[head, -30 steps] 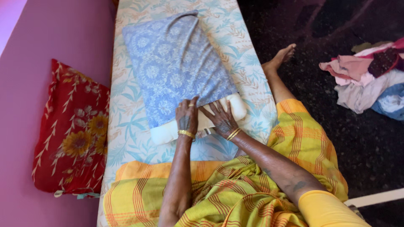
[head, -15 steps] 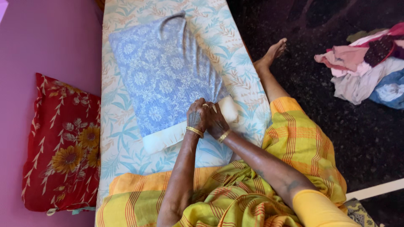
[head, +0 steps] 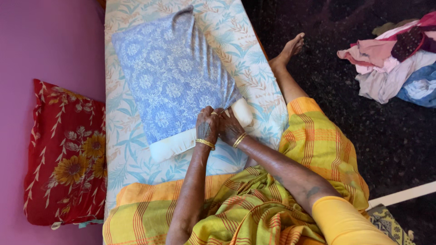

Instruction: The person puts a patterned blue case onto a white pillow and pulls the fabric to cover the pillow completely.

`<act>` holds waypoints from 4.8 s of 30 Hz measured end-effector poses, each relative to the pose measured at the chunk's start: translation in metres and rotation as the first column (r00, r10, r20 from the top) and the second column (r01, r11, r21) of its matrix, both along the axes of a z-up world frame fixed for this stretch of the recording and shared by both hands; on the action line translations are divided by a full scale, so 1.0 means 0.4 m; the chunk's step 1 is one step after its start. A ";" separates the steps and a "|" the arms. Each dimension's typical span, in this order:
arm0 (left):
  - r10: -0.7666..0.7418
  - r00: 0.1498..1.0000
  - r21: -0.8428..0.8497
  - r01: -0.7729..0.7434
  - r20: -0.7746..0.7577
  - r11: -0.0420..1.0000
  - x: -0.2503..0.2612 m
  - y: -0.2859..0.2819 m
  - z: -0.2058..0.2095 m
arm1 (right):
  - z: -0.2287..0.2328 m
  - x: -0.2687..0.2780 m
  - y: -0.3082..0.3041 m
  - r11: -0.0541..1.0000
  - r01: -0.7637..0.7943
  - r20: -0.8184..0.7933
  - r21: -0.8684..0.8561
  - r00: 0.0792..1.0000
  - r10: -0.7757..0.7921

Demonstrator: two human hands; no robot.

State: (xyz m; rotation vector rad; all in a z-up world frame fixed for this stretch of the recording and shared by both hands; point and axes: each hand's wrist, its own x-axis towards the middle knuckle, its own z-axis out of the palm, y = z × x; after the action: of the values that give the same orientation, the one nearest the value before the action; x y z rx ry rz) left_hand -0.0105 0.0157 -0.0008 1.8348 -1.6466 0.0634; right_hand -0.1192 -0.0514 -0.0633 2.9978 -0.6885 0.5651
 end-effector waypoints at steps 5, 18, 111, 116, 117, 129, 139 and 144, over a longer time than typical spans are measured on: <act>0.067 0.997 0.061 -0.068 0.022 0.996 -0.011 0.000 0.043 | 0.115 -0.061 0.001 0.991 0.018 -0.183 0.136 0.983 0.007; -0.040 0.904 0.014 0.038 0.427 0.999 -0.040 -0.223 -0.052 | 0.007 -0.137 -0.085 0.936 0.158 -0.126 0.314 0.984 -0.124; -0.043 -0.522 0.107 -0.254 -0.852 0.961 -0.137 -0.191 -0.394 | -0.003 -0.267 -0.168 0.798 0.212 0.153 0.564 0.923 -0.353; -0.066 -0.485 0.041 -0.208 -0.872 0.977 -0.155 -0.147 -0.358 | 0.101 -0.234 -0.127 0.914 0.153 0.419 0.377 0.851 -0.316; -0.066 -0.488 0.044 -0.211 -0.870 0.977 -0.159 -0.140 -0.352 | 0.114 -0.220 -0.123 0.924 0.143 0.419 0.353 0.859 -0.293; -0.145 -0.608 -0.034 -0.192 -0.780 0.981 -0.173 -0.197 -0.395 | 0.107 -0.208 -0.167 0.966 0.016 0.473 0.256 0.870 -0.140; -0.301 -0.676 -0.099 -0.321 -0.672 0.942 -0.129 -0.295 -0.442 | 0.166 -0.242 -0.119 0.980 -0.126 0.381 0.156 0.923 0.059; -0.402 -0.648 -0.197 -0.367 -0.646 0.909 -0.134 -0.305 -0.438 | 0.133 -0.242 -0.121 0.977 -0.098 0.374 0.189 0.927 0.020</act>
State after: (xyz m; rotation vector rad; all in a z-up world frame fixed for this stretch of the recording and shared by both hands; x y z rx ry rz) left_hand -0.0642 -0.1062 -0.1759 0.4028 0.1288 -1.0627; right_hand -0.2160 -0.0999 -0.0102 3.1391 -0.7108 1.1551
